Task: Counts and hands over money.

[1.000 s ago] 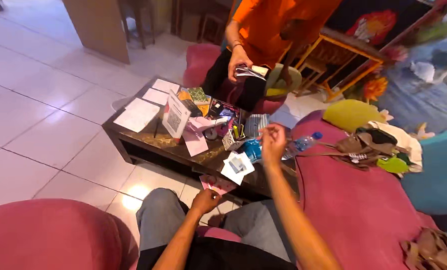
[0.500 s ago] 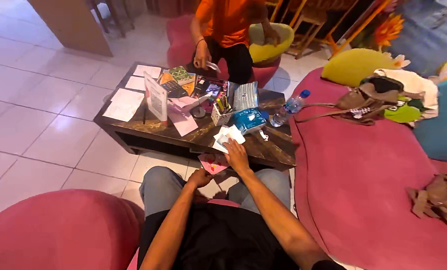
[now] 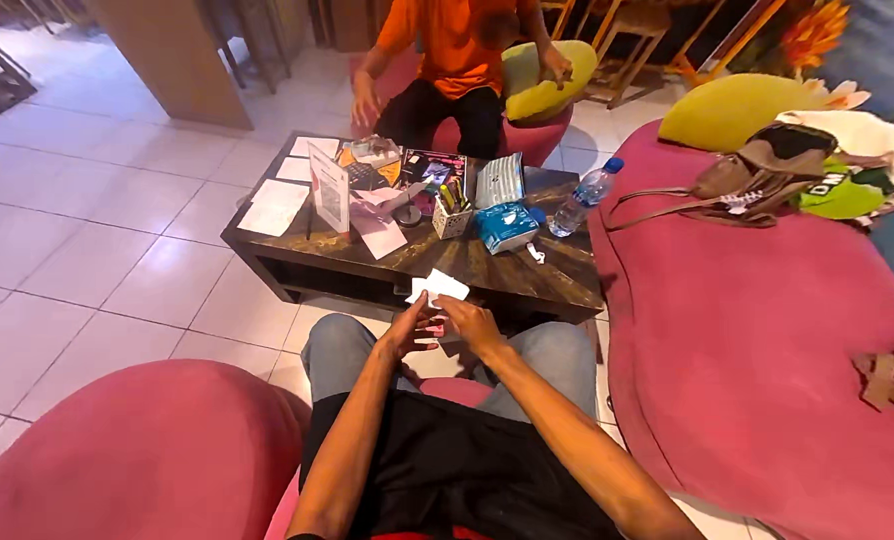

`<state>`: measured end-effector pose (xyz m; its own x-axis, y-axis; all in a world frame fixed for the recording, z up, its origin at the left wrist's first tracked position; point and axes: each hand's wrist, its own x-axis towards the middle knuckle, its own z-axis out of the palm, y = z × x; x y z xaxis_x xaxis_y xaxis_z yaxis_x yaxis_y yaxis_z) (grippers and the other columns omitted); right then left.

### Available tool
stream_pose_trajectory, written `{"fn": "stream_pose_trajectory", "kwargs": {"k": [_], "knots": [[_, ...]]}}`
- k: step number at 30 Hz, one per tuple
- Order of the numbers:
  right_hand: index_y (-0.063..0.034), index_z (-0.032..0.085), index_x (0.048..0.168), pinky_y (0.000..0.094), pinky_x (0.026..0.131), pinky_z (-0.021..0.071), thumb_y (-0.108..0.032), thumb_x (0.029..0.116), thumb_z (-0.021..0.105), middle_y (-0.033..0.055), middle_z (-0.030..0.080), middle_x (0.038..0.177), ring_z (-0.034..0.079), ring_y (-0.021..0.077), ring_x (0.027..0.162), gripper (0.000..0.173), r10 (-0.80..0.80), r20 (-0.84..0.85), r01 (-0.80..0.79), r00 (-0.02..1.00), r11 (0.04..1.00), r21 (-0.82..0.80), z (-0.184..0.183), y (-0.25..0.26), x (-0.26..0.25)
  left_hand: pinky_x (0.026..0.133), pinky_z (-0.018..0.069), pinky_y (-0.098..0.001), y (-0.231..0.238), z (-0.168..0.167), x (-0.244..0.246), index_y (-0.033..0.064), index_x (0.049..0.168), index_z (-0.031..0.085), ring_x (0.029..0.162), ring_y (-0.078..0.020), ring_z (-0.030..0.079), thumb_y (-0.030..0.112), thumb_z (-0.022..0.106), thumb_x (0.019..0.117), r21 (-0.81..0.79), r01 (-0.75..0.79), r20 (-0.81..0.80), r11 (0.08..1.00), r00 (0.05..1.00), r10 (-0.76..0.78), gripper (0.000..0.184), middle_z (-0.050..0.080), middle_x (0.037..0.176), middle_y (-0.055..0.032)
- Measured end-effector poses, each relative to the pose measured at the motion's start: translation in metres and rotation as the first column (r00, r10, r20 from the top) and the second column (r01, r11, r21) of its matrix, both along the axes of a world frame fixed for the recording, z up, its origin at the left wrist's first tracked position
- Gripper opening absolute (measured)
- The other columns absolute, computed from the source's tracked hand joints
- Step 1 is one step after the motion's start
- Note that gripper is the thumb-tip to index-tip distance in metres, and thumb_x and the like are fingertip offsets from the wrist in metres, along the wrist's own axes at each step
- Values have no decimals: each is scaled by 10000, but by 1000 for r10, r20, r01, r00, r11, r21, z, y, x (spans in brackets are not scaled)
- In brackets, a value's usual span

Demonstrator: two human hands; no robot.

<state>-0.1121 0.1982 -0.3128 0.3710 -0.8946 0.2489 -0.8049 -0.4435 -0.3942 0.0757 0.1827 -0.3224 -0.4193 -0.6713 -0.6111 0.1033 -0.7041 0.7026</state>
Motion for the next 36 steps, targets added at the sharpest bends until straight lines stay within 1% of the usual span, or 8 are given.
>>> {"fn": "stream_pose_trajectory", "kwargs": {"k": [6,12,16,19,25,28,31,36], "knots": [[-92,724,1247,447,1046,543,-57,1034,503,108,690,1319,646,261,1259,309,133,40,-132,990,991,-36,-4,24,9,882,584,-441,1,6,-4,108,1417,529,1068,-267,698,657,409,1013,78,4,12,997,1000,-5,692,685,1233,-142],[-77,727,1235,385,1141,462,-175,1007,632,87,696,1292,605,219,1296,265,313,186,-327,931,944,48,-10,1,-9,730,589,-383,0,-7,-1,101,1256,605,856,-230,716,441,429,1045,212,-58,143,975,989,28,437,718,1067,-118],[-92,742,1203,387,1059,529,-244,1015,634,66,724,1227,662,189,1192,265,91,310,-88,946,996,-23,-3,-8,-15,714,574,-391,-2,-11,3,147,1374,523,877,-249,703,446,398,1044,309,-121,157,943,985,75,462,694,1157,-136],[-102,773,1111,344,866,605,-209,1044,561,58,759,1046,721,134,946,247,-152,415,167,897,986,0,3,-15,-23,714,574,-397,-8,-13,4,139,1365,529,887,-250,701,449,412,1029,359,-162,167,919,980,107,471,693,1151,-142],[-122,780,1013,379,756,592,-312,1071,509,7,742,818,701,116,746,336,-397,408,325,822,916,236,10,-22,-39,649,565,-348,-13,-14,5,170,1354,537,779,-193,687,456,373,1038,372,-155,119,915,986,118,457,705,1103,-102],[-142,793,940,524,811,561,-522,1061,441,23,742,804,705,194,781,532,-449,278,232,849,790,568,12,-23,-43,649,560,-365,-10,-12,-2,159,1342,532,786,-203,676,447,400,1030,269,-184,183,945,973,138,445,689,1087,-106],[-21,747,943,585,831,532,-678,1002,434,153,722,905,688,296,861,731,-444,258,86,858,620,780,8,-21,-38,728,574,-420,0,-8,-11,128,1380,535,886,-243,692,505,429,1051,48,-109,213,993,972,97,512,693,1144,-126],[39,621,1245,565,969,528,-464,885,778,223,694,1118,679,324,1071,638,-540,359,46,761,597,801,-17,-24,-23,781,589,-396,5,-11,-23,38,1332,565,886,-199,688,514,434,1069,-145,125,351,981,934,-67,559,702,1069,-124]]}}
